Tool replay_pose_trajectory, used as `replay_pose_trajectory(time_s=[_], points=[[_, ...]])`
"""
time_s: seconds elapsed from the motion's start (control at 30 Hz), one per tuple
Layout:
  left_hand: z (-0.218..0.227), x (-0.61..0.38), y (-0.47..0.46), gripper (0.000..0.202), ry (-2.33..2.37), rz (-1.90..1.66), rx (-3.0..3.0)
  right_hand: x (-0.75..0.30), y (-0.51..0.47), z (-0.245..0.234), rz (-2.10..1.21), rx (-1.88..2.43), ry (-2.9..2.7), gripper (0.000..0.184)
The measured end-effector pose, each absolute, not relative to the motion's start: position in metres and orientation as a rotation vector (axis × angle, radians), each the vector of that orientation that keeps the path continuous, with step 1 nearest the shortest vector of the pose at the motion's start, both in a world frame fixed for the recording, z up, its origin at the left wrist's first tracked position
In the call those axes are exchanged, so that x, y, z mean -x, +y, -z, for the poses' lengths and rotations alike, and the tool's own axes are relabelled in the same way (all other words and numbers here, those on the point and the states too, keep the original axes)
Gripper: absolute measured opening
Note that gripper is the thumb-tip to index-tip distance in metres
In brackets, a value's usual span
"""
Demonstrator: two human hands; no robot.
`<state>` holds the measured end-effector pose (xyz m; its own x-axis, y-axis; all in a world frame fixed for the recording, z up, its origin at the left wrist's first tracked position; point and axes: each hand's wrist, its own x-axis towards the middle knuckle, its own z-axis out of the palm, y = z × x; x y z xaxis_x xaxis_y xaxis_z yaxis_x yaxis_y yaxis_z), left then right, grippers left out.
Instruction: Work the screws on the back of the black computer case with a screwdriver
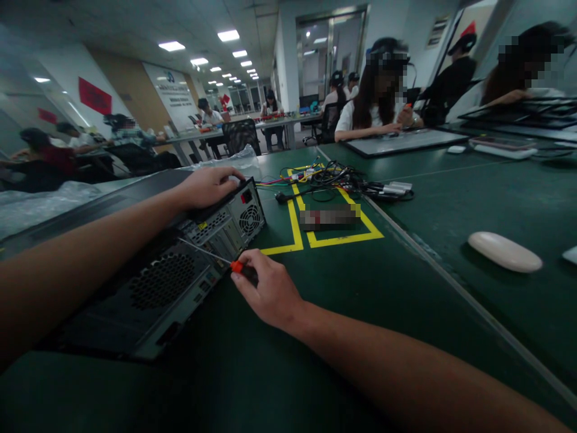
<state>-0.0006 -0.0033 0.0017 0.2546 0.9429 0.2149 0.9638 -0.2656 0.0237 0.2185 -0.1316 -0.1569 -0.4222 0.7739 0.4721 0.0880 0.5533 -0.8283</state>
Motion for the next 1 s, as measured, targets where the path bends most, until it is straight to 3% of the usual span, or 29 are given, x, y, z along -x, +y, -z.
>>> replay_pose_trajectory(time_s=[1.0], points=[[-0.0001,0.0026,-0.0001,0.056,-1.804,0.289,2.399,-0.2186,-0.1335,0.1556,-0.929,0.714,-1.857,0.015]])
